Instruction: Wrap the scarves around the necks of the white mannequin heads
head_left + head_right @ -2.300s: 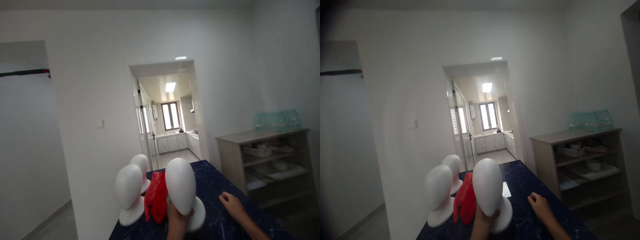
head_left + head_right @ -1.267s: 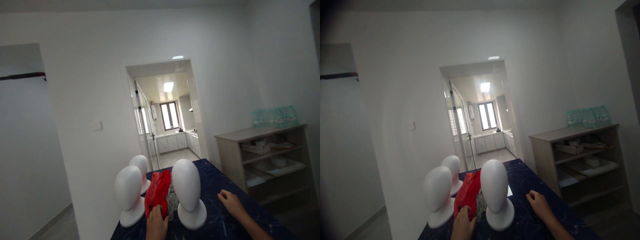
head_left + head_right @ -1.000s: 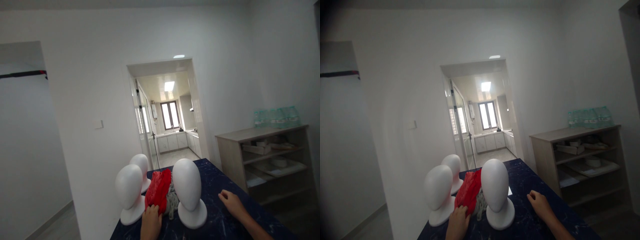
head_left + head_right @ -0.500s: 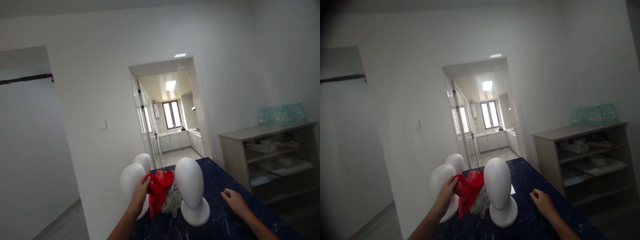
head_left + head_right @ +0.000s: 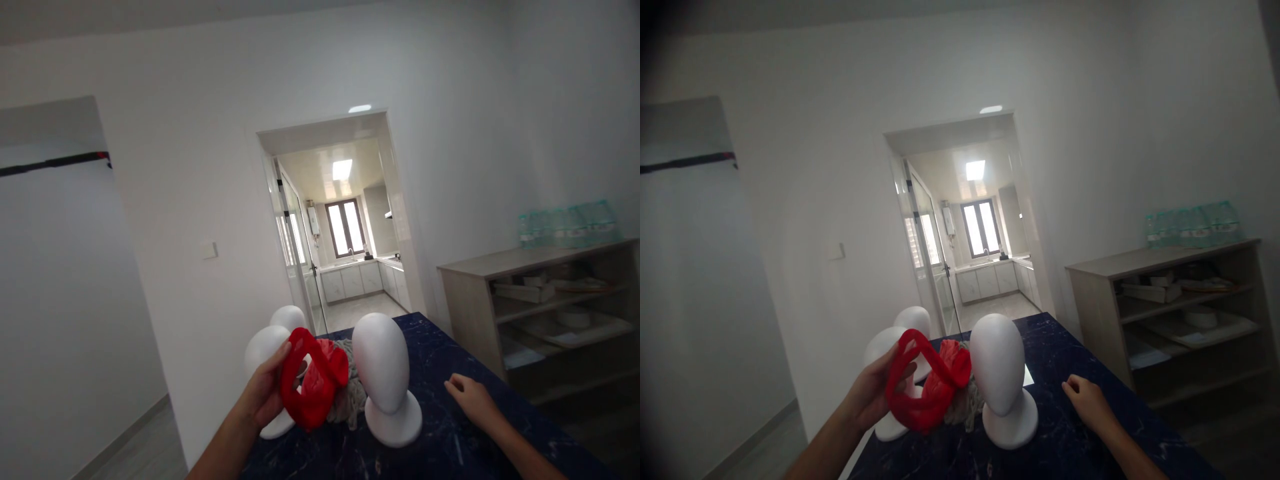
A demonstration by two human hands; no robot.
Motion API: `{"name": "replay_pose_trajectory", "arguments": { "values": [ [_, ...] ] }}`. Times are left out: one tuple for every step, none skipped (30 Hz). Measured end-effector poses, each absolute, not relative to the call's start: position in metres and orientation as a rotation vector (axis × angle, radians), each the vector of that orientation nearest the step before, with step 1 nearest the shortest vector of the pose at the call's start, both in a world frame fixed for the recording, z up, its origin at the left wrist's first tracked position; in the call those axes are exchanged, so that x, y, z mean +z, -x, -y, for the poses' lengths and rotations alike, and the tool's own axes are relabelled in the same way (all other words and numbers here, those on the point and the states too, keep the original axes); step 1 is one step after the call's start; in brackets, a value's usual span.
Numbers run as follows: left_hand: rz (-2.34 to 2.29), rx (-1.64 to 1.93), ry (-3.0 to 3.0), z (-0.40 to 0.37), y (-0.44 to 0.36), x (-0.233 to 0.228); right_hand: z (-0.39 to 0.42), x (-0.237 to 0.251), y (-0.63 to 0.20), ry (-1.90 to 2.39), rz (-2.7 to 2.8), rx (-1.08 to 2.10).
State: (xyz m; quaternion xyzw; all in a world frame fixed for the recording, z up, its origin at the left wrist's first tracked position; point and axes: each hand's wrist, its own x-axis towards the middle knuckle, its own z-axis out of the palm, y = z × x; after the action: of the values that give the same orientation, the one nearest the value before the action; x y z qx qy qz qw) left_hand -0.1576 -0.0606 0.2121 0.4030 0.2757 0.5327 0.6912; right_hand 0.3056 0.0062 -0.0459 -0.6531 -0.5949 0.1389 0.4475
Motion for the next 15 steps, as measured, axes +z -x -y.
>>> {"name": "replay_pose_trajectory", "arguments": {
  "values": [
    [-0.586, 1.170, -0.913, 0.062, 0.160, 0.211, -0.002, -0.040, -0.306, 1.614, 1.461, 0.335],
    [-0.561, 1.148, -0.928, 0.063, 0.162, 0.210, 0.004, -0.031, -0.306, 1.608, 1.430, 0.318],
    [-0.547, 1.123, -0.946, 0.065, 0.164, 0.209, 0.012, -0.020, -0.305, 1.598, 1.372, 0.286],
    [-0.538, 1.101, -0.963, 0.068, 0.166, 0.208, 0.022, -0.007, -0.304, 1.587, 1.286, 0.239],
    [-0.530, 1.078, -0.981, 0.073, 0.166, 0.206, 0.035, 0.008, -0.300, 1.566, 1.185, 0.179],
    [-0.523, 1.048, -1.001, 0.078, 0.166, 0.205, 0.050, 0.024, -0.294, 1.535, 1.085, 0.114],
    [-0.516, 1.011, -1.024, 0.084, 0.165, 0.205, 0.067, 0.039, -0.284, 1.498, 1.008, 0.053],
    [-0.511, 0.972, -1.048, 0.091, 0.162, 0.205, 0.083, 0.052, -0.271, 1.433, 0.983, 0.013],
    [-0.509, 0.935, -1.074, 0.098, 0.159, 0.205, 0.099, 0.064, -0.253, 1.348, 1.028, 0.013],
    [-0.511, 0.905, -1.102, 0.105, 0.155, 0.206, 0.113, 0.072, -0.233, 1.247, 1.092, 0.055],
    [-0.516, 0.880, -1.130, 0.111, 0.151, 0.207, 0.123, 0.078, -0.212, 1.140, 1.228, 0.150],
    [-0.520, 0.862, -1.157, 0.117, 0.146, 0.209, 0.130, 0.082, -0.189, 1.049, 1.380, 0.266],
    [-0.523, 0.844, -1.182, 0.123, 0.141, 0.211, 0.134, 0.083, -0.166, 0.967, 1.491, 0.377],
    [-0.523, 0.824, -1.205, 0.128, 0.136, 0.212, 0.134, 0.085, -0.145, 0.897, 1.569, 0.492],
    [-0.526, 0.806, -1.221, 0.133, 0.131, 0.214, 0.131, 0.086, -0.126, 0.829, 1.613, 0.579]
  ]
}}
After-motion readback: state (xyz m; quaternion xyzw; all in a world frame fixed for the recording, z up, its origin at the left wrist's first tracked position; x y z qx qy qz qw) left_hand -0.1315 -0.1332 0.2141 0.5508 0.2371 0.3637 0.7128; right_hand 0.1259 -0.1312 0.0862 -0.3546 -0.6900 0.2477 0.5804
